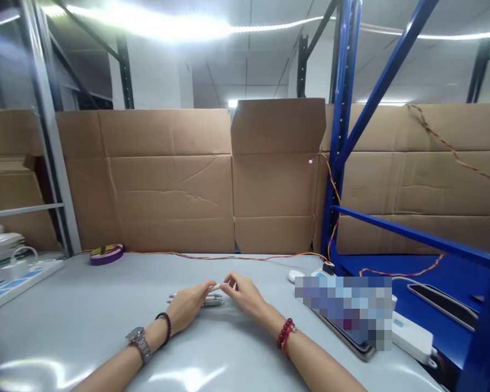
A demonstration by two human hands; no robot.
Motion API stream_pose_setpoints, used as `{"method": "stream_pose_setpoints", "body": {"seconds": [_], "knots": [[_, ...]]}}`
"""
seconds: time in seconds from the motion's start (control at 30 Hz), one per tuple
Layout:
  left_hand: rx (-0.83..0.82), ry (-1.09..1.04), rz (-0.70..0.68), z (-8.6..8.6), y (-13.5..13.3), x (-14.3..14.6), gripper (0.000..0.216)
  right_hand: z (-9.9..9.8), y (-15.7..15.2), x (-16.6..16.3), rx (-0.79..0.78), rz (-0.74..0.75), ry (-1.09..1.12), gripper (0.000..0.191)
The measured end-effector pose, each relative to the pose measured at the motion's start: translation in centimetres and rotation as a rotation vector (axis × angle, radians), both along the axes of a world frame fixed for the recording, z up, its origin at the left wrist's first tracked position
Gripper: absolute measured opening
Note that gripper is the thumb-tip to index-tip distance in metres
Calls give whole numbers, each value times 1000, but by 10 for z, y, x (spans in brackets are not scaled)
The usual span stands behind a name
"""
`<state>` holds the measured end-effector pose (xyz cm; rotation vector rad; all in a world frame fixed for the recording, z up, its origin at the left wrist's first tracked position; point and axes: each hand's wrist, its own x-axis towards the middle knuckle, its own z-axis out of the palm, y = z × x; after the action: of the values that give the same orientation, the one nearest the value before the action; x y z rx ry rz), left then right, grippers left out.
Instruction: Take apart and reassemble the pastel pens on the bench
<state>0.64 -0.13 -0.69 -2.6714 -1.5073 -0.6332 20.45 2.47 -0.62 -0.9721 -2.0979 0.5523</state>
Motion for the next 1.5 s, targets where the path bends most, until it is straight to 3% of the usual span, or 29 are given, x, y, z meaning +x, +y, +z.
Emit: {"method": "stream_pose_setpoints", "body": {"seconds": [0.1,0.3,0.53,0.73,0.93,1.17,1.3,1.5], "knots": [[-16,1,-24,0,0,0,28,0,0,2,-11,-7,-35,45],[-24,-7,-5,-2,3,1,28,7,-1,5,28,12,-45,19],[-16,-4,-13,-4,5,2,30,3,-1,5,-6,9,-76,38],[6,-23,-6,-6,8,-2,36,7,5,10,48,2,-24,15],[-6,-28,-125,-4,7,-4,42,10,3,11,87,0,-58,20],[10,-29,-37,4,5,-8,38,12,10,19,59,-150,-269,43],[13,1,17,8,9,-12,36,6,9,22,2,-196,-495,32],[1,61,-104,5,14,-13,26,-2,2,14,-25,-263,-659,28]]}}
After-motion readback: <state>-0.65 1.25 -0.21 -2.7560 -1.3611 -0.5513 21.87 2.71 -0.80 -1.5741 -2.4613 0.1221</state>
